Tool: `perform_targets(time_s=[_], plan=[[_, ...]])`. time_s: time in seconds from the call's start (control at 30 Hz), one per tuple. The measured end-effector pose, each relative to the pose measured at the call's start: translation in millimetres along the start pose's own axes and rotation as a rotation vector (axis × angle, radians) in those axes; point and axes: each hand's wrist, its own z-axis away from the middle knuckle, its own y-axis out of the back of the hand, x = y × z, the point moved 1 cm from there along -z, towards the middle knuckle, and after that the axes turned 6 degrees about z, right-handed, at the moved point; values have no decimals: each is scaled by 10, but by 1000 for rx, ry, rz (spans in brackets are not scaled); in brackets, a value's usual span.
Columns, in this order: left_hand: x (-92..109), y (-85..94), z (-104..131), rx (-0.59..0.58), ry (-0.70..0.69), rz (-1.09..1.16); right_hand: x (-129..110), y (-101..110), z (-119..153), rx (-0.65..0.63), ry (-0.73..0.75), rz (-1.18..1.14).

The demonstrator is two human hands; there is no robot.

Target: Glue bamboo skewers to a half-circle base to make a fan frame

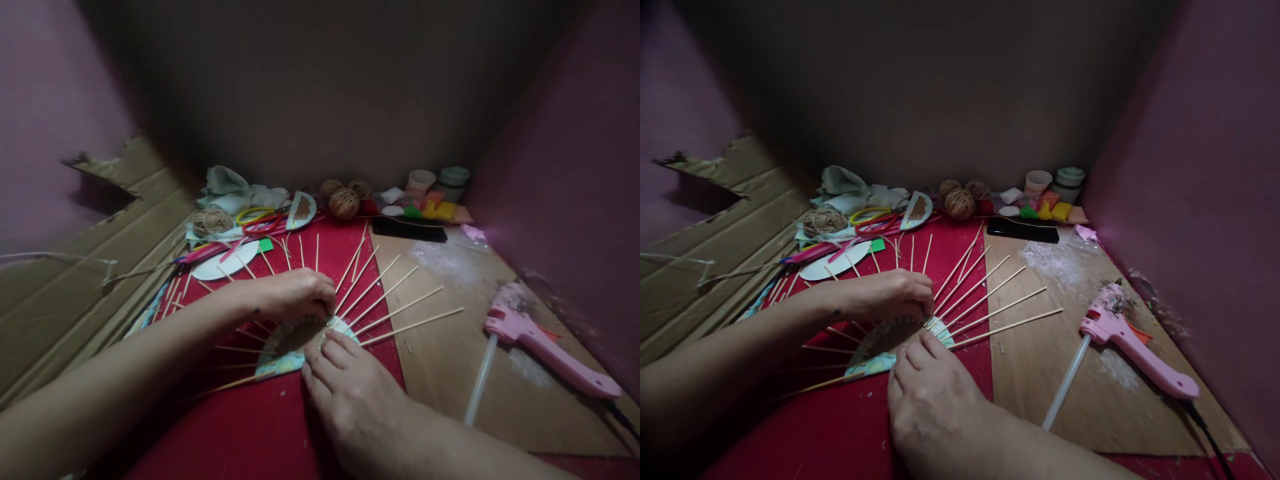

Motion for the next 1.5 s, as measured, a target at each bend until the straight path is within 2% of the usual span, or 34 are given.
perform_targets(time_s=[0.1,0.2,0.27,0.33,0.43,0.5,0.6,0.73,0.93,1.07,1.2,1.3,1.4,1.5], plan=[[6,4,-8,-12,25,15,18,106,-17,-39,-62,-162],[15,6,-16,-19,53,32,202,318,-51,-60,-153,-295],[10,2,-17,-24,69,48,496,455,-97,-22,-252,-249],[-13,-10,-16,-25,76,71,914,522,-169,-48,-322,-59],[-72,-35,-11,-19,67,110,1614,432,-311,-291,-493,228],[-103,-46,-11,-20,65,134,1972,293,-426,-362,-448,327],[-102,-39,-18,-40,91,153,2267,74,-585,-412,-360,381],[-59,-17,-26,-63,141,147,2360,-63,-727,-513,-152,438],[-81,-34,-18,-63,128,141,2380,-15,-815,-648,180,509],[-67,-30,-19,-64,131,119,2388,7,-859,-666,300,582],[-34,-25,-15,-44,153,133,2438,87,-915,-638,287,657],[-48,-36,-11,-39,169,159,2496,246,-933,-609,224,706],[-68,-42,-11,-30,147,168,2487,443,-912,-536,103,747],[-47,-22,-14,-19,118,156,2376,589,-856,-422,-71,713]])
